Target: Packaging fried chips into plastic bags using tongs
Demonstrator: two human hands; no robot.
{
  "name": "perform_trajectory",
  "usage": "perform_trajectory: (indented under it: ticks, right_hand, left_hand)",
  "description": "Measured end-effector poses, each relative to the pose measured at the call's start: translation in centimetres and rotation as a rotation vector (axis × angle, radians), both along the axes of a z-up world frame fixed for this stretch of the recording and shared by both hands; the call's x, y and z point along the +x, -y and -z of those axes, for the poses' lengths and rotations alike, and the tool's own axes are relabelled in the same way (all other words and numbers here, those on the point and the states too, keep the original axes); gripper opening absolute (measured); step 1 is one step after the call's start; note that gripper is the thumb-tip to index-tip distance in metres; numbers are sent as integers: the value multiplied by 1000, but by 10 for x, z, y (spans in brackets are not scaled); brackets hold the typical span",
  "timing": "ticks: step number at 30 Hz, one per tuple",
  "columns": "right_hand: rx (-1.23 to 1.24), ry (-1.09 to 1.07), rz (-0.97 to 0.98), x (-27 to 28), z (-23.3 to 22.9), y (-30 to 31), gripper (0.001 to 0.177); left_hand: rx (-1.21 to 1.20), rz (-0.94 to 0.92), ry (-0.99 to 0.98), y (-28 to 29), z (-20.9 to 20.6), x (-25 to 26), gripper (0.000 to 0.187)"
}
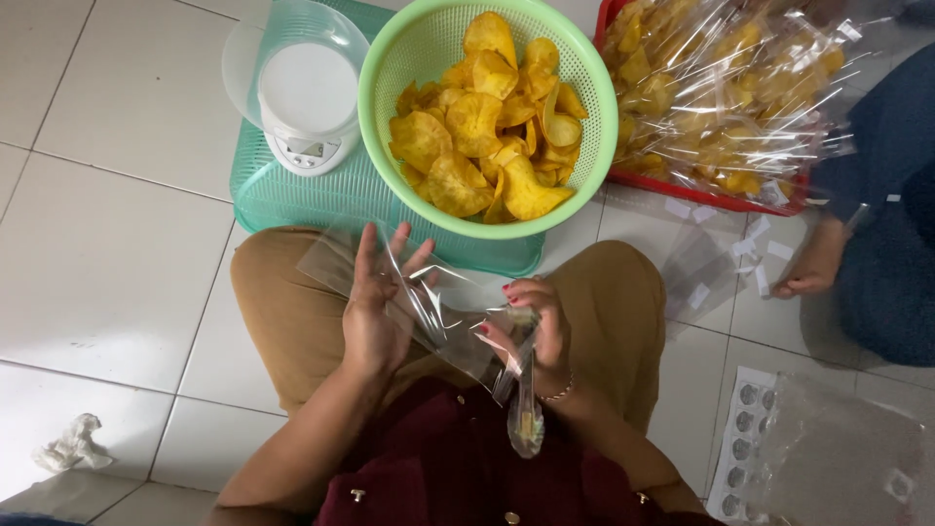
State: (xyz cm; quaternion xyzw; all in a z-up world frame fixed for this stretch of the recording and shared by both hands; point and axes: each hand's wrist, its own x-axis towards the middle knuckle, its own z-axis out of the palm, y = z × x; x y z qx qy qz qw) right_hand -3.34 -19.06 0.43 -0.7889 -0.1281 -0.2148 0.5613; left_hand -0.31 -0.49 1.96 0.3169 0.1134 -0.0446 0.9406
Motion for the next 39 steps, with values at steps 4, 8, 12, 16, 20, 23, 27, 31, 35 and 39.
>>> perform_trajectory:
  ticks: [4, 8, 12, 16, 20, 23, 27, 31, 35, 39]
  right_hand:
    - [-29, 328, -16, -2, 41, 11, 38]
    - [-185, 501, 0, -4, 17, 9, 33]
    - [170, 352, -104, -7, 69, 19, 25]
    - [490, -69, -28, -4, 21, 5, 29]
    - [852, -471, -134, -3, 11, 1, 33]
    - [965, -674, -175, -2, 8, -2, 28]
    - [833, -711, -148, -2, 1, -7, 33]
    - [626, -496, -115, -3, -1, -5, 37]
    - [541, -374, -69, 2, -2, 5, 40]
    - [456, -355, -31, 14, -18, 10, 37]
  left_hand:
    - [16, 8, -11, -1, 13, 1, 87]
    - [5, 2, -21, -1, 4, -1, 82]
    - [-60, 34, -53, -2, 16, -1, 88]
    - [-151, 189, 160, 3, 11, -4, 82]
    - [-330, 262, 593, 18, 45, 0, 133]
    - [228, 233, 534, 12, 25, -7, 131]
    - [370, 131, 534, 10, 32, -9, 106]
    - [470, 110, 391, 8, 26, -12, 92]
    - [427, 162, 342, 10, 24, -8, 94]
    - [296, 122, 330, 14, 15, 6, 91]
